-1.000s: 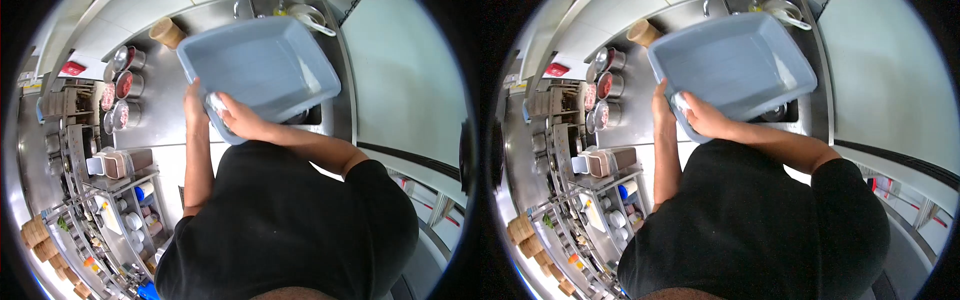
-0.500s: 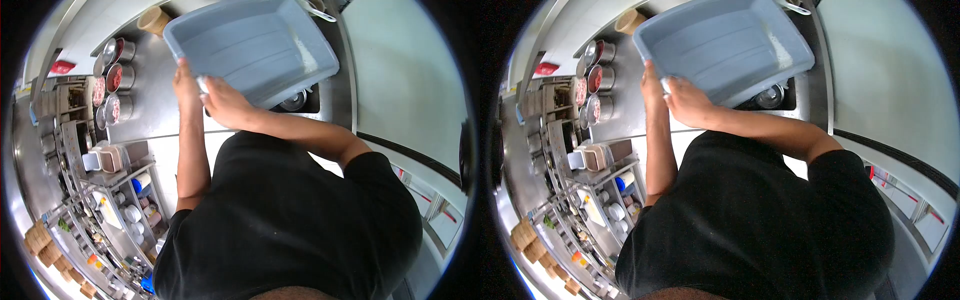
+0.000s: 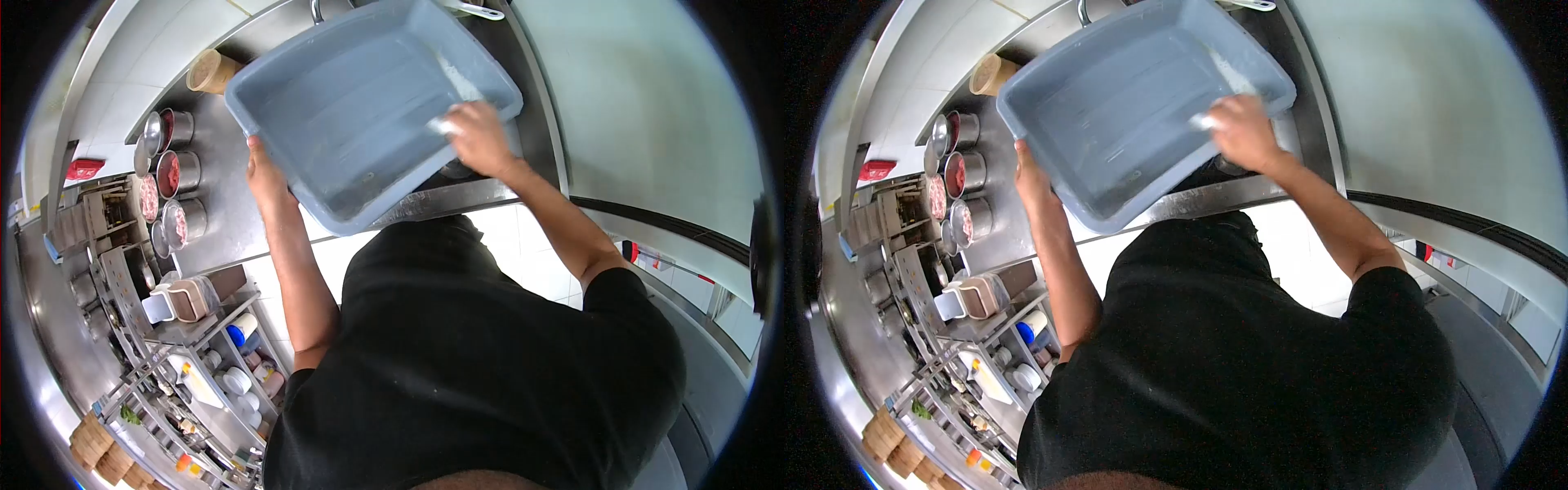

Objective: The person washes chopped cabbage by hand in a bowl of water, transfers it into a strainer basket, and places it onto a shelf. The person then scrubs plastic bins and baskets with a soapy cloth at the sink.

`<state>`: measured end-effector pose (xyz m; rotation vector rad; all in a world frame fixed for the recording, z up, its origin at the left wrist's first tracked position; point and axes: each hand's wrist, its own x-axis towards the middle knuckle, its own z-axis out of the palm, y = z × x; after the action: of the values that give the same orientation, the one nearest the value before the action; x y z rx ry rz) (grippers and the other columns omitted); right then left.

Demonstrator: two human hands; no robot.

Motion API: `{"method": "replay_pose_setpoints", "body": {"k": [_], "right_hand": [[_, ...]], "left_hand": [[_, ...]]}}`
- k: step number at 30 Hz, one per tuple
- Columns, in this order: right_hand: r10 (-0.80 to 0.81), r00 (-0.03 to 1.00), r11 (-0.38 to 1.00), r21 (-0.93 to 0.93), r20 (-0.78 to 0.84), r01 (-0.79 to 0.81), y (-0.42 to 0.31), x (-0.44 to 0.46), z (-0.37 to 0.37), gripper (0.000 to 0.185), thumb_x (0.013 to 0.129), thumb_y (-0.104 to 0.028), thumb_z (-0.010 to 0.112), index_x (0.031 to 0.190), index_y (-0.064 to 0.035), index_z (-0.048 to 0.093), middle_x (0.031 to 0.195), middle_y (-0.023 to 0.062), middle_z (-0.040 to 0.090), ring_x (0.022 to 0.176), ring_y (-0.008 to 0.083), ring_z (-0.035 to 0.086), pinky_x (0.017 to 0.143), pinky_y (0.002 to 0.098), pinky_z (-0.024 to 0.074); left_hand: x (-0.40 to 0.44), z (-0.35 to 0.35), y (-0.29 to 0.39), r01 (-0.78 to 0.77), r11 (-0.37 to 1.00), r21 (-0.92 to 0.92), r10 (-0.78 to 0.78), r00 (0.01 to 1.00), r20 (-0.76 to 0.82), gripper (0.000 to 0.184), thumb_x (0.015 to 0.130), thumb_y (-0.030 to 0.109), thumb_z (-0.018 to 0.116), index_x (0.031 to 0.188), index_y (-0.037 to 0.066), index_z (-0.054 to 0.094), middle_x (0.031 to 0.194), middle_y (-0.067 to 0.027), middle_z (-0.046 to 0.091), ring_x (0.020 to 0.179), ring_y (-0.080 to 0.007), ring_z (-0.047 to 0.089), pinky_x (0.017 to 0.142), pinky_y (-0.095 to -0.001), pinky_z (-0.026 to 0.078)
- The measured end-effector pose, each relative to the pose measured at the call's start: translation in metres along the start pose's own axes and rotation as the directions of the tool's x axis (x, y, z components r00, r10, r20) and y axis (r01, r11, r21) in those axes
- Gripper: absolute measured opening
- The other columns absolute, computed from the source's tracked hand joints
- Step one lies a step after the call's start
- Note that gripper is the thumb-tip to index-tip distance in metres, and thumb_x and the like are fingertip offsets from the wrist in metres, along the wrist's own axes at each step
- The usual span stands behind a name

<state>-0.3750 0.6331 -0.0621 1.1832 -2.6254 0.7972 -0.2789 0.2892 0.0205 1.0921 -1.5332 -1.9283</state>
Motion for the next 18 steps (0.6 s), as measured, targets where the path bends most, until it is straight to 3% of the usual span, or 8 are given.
{"method": "replay_pose_setpoints", "body": {"k": [2,5,8,11,15,18], "right_hand": [[0.163,0.985,0.979,-0.116,-0.054,-0.168,0.054,-0.001,0.006,0.030,0.084,-0.015,0.065,0.113,-0.0162,0.073,0.115,0.0088,0.064,0.107,0.0297,0.057,0.096,0.0473,0.0439],[0.322,0.942,0.909,-0.307,0.089,-0.282,0.078,0.018,-0.016,0.027,0.085,-0.014,0.064,0.111,-0.0103,0.071,0.113,0.0113,0.064,0.110,0.0291,0.056,0.094,0.0452,0.0457],[0.401,0.896,0.796,-0.558,0.193,-0.236,0.091,0.052,-0.009,0.024,0.089,-0.011,0.060,0.110,-0.0037,0.069,0.113,0.0162,0.063,0.112,0.0318,0.058,0.092,0.0459,0.0504],[0.382,0.904,0.869,-0.407,0.191,-0.281,0.115,0.092,0.022,0.021,0.091,-0.007,0.056,0.108,-0.0003,0.065,0.115,0.0208,0.061,0.113,0.0368,0.060,0.091,0.0478,0.0544],[0.363,0.881,0.875,-0.215,-0.303,-0.434,0.121,0.176,0.049,0.019,0.092,-0.007,0.054,0.111,-0.0019,0.057,0.118,0.0218,0.060,0.113,0.0417,0.060,0.092,0.0504,0.0546],[0.540,0.744,0.805,-0.014,-0.392,-0.592,0.133,0.214,0.093,0.030,0.090,-0.013,0.061,0.115,0.0005,0.055,0.119,0.0241,0.058,0.113,0.0434,0.059,0.094,0.0506,0.0536]], "left_hand": [[-0.003,-0.006,0.003,0.009,1.000,0.014,-0.008,1.000,-0.022,0.060,0.105,0.045,0.055,0.135,-0.007,0.053,0.124,-0.0196,0.065,0.107,-0.0301,0.067,0.090,-0.0416,0.056],[-0.009,-0.017,0.006,0.044,0.996,0.078,-0.041,0.999,-0.030,0.052,0.104,0.038,0.059,0.129,-0.007,0.055,0.117,-0.0176,0.067,0.101,-0.0266,0.068,0.084,-0.0393,0.058],[-0.011,-0.027,-0.005,-0.003,0.984,0.180,-0.006,0.999,0.051,0.041,0.099,0.028,0.066,0.121,-0.006,0.057,0.109,-0.0157,0.068,0.093,-0.0228,0.067,0.079,-0.0374,0.056],[-0.006,-0.027,-0.019,-0.047,0.979,0.196,0.023,0.992,0.124,0.032,0.096,0.017,0.067,0.116,-0.005,0.056,0.104,-0.0153,0.067,0.089,-0.0210,0.066,0.077,-0.0358,0.055],[-0.015,-0.023,-0.018,-0.080,0.942,0.325,0.036,0.990,0.140,0.030,0.093,0.009,0.063,0.116,-0.007,0.053,0.103,-0.0167,0.066,0.088,-0.0210,0.065,0.077,-0.0344,0.054],[-0.010,-0.021,-0.023,-0.142,0.899,0.413,0.075,0.982,0.174,0.031,0.091,0.007,0.061,0.116,-0.009,0.052,0.102,-0.0172,0.066,0.087,-0.0210,0.065,0.076,-0.0345,0.053]]}}
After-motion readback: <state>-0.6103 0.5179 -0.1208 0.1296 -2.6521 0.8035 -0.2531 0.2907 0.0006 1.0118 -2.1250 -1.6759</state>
